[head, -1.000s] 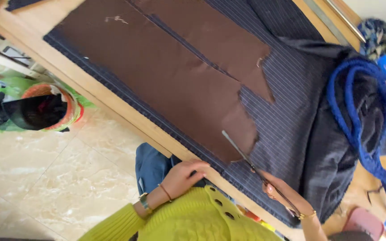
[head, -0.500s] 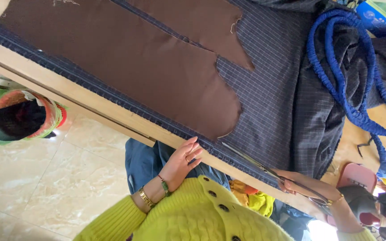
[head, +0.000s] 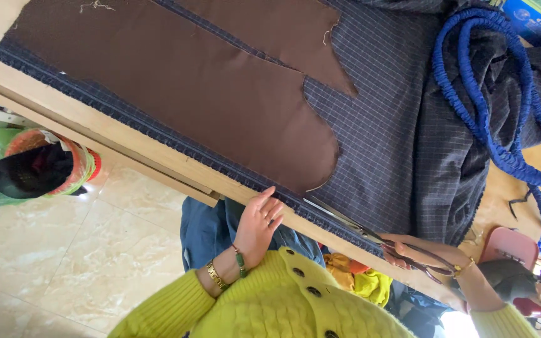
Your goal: The person uses large shears to cut a piece of dark pinstriped fabric along the edge of a brown paper pattern. The person holds the fabric steady with one hand while cutting with the other, following the curved and straight lines of the pattern.
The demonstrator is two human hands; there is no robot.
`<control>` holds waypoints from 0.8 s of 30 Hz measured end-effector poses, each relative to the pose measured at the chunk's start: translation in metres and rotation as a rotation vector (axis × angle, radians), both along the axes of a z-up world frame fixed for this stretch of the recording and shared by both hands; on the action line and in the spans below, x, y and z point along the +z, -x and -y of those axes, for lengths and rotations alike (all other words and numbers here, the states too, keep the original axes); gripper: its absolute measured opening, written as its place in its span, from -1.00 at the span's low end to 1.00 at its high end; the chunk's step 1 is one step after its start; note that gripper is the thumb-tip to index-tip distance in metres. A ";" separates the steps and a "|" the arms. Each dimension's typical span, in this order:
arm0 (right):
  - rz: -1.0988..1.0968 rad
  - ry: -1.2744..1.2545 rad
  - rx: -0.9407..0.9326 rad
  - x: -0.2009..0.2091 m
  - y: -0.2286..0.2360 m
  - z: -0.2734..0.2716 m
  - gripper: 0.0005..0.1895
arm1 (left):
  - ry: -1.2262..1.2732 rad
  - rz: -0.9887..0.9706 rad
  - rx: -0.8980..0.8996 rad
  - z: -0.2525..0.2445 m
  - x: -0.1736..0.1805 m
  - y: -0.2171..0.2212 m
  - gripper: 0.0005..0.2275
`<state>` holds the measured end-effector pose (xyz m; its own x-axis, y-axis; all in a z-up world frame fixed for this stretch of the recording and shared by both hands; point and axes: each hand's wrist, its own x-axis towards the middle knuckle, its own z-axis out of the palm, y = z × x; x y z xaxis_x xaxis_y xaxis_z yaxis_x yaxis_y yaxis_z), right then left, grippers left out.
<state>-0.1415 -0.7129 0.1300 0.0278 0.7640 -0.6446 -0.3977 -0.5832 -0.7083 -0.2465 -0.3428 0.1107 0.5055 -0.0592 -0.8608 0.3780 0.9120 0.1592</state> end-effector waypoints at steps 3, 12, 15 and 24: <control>-0.071 -0.040 -0.021 -0.014 -0.001 0.010 0.02 | -0.049 0.199 -0.149 0.012 -0.042 0.006 -0.56; 0.020 0.031 0.037 -0.025 -0.012 0.016 -0.13 | -0.003 0.162 -0.362 0.015 -0.057 0.000 -0.58; -0.041 0.018 0.015 -0.015 -0.017 0.002 -0.12 | -0.007 0.160 -0.375 0.015 -0.064 0.002 -0.57; 0.125 -0.082 0.112 -0.014 -0.032 -0.048 -0.25 | -0.036 0.258 -0.402 0.015 -0.077 0.006 -0.68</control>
